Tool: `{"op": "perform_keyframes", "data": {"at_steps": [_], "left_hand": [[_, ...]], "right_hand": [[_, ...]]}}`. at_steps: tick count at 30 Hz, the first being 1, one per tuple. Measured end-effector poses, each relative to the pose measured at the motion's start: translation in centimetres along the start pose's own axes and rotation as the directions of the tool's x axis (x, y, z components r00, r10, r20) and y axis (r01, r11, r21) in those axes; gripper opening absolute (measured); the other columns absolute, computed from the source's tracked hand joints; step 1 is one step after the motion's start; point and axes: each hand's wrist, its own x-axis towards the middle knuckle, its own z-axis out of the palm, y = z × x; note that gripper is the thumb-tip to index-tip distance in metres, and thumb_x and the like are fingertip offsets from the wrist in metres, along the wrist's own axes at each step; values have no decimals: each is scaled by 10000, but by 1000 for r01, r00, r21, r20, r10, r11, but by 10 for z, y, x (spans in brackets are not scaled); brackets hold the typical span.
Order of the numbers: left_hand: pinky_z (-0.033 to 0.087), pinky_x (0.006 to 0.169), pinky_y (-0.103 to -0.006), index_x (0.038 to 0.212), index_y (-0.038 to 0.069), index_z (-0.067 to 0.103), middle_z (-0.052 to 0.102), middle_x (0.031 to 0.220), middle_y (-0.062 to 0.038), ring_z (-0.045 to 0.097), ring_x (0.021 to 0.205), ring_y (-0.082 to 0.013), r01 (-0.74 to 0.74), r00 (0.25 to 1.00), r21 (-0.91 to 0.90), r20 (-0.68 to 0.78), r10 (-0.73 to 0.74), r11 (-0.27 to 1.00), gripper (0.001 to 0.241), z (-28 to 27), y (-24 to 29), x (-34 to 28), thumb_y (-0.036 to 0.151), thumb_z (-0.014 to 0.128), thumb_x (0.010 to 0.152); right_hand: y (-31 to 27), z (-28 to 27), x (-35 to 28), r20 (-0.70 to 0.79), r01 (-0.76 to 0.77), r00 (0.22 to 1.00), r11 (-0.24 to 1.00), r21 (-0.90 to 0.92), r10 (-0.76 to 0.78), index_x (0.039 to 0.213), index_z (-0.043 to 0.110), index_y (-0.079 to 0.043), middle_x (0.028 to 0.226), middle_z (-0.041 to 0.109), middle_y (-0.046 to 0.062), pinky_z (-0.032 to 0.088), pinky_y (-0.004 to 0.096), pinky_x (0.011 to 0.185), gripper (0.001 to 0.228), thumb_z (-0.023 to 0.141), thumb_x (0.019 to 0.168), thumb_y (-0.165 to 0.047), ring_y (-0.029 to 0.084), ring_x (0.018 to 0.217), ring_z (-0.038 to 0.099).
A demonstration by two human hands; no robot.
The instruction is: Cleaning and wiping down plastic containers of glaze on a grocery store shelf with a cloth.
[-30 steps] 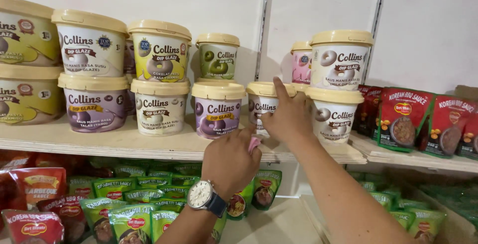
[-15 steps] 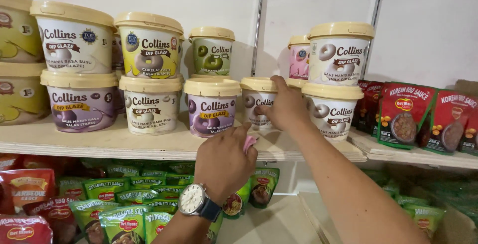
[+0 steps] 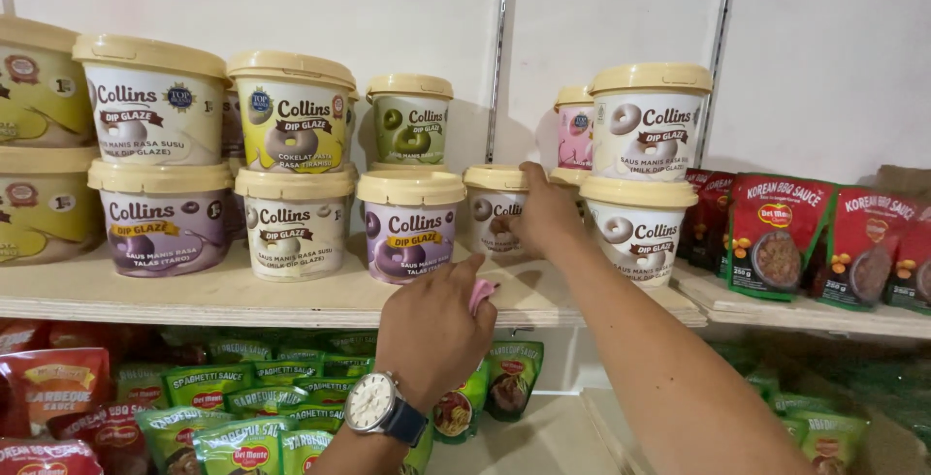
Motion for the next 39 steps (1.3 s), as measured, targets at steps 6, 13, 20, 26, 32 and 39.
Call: {"op": "perform_keyframes", "data": {"at_steps": [6,13,20,26,32,39], "left_hand": [[540,664,-420,1218,66,700,754,955,-88,703,777,-309,-26,998,4,-61,26,1000,440,2,-1,0,265,615,835],[538,661,-408,1204,53,700,749,949,-100,697,766,-308,-78,991,14,-107,79,997,430,4,-2,-2,251,624,830],[540,656,-419,1201,34,690,748,963,-108,699,765,-311,-83,992,-11,-99,82,996,429,2,-2,-2,235,632,826],[526,621,-410,1185,45,705,728,901,-100,678,717,-304,-89,984,-3,-152,88,996,419,2,0,-2,221,659,808],[532,624,-415,1169,58,703,742,911,-91,686,721,-307,-59,992,-24,-116,56,998,402,0,1,-1,228,636,812],[531,623,-397,1158,42,713,741,906,-92,686,715,-294,-72,988,-26,-135,68,997,403,1,0,-1,217,637,803]], "right_hand": [[20,11,18,-26,69,997,997,34,-68,1568,309,-180,1274,670,180,562,441,892,874,788,838,-132,344,1038,710],[24,16,23,10,22,1000,989,148,-24,1593,283,-177,1303,666,186,554,416,911,950,815,807,-125,333,1098,698],[44,32,58,-31,176,984,984,-30,-176,1523,328,-61,1312,608,236,524,462,953,942,873,756,-107,391,1135,640],[33,21,38,20,83,996,990,114,-86,1569,274,-147,1203,693,196,564,421,820,883,766,842,-53,316,953,727],[32,18,36,-7,72,997,992,104,-72,1554,336,-191,1356,613,192,546,432,964,804,725,864,-53,352,1160,658],[32,18,38,-68,86,995,972,217,-73,1492,444,-146,1315,645,177,558,422,954,590,663,948,-209,316,1117,688]]}}
